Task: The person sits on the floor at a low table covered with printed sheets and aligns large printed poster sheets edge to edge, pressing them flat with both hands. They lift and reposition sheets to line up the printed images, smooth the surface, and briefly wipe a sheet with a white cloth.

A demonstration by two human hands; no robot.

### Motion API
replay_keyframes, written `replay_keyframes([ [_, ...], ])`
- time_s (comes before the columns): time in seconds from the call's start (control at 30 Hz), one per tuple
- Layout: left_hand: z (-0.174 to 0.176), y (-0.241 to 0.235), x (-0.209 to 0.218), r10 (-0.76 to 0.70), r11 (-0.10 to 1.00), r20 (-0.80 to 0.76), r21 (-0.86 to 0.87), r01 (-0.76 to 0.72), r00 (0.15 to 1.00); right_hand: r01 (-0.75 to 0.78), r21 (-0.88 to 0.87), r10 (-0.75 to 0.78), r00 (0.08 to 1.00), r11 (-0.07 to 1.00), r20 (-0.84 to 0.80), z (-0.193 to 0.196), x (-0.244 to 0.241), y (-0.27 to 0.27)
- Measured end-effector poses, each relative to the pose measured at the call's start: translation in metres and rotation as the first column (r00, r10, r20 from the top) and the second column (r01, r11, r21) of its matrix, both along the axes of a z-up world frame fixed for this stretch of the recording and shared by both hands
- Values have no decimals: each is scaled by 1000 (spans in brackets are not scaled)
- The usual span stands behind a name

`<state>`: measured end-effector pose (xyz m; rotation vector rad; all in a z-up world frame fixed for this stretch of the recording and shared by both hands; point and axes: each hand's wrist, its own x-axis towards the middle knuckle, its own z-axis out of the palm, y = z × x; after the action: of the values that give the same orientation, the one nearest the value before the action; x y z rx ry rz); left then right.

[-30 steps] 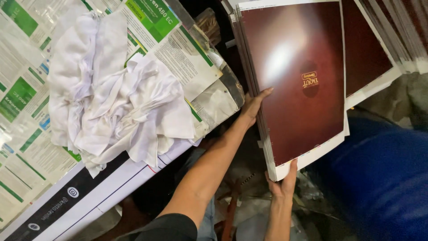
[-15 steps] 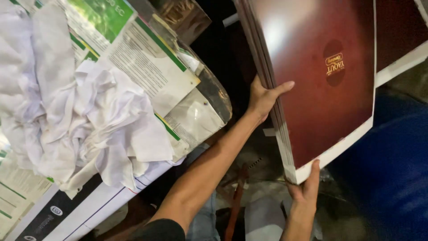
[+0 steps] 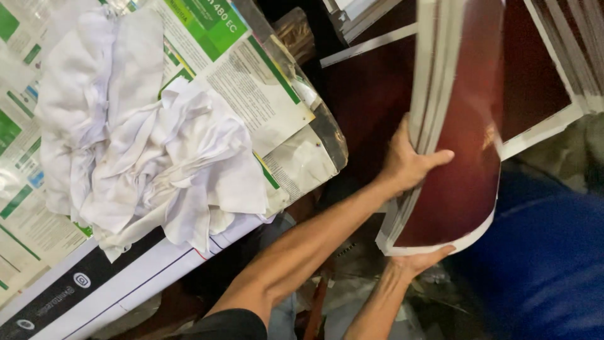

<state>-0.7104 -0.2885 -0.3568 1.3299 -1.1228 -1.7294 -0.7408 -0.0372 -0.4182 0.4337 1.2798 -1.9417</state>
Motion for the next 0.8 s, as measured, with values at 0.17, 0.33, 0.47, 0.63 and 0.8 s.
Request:
replay_keyframes([
  [0.17,108,10,9,-54,996,5,-64,54,999,-65,-157,31,978,985,-208,42,33,-9],
  [0.33,218,35,49,-194,980,-122,-71,187,973,-103,-131,64,960,986,-274,-10,49,46],
  [0.47,308,60,99,-321,926,-111,-244,288,940,-209,-173,155,948,962,-279,35,76,9],
  [0.63,451,92,188,-184,867,-223,-496,51,957,-387,-319,269,895,865,-357,173,125,-90],
  [0.8,611,157,320,123,950,-269,-245,-192,955,-600,-373,404,777,708,-483,365,212,-103],
])
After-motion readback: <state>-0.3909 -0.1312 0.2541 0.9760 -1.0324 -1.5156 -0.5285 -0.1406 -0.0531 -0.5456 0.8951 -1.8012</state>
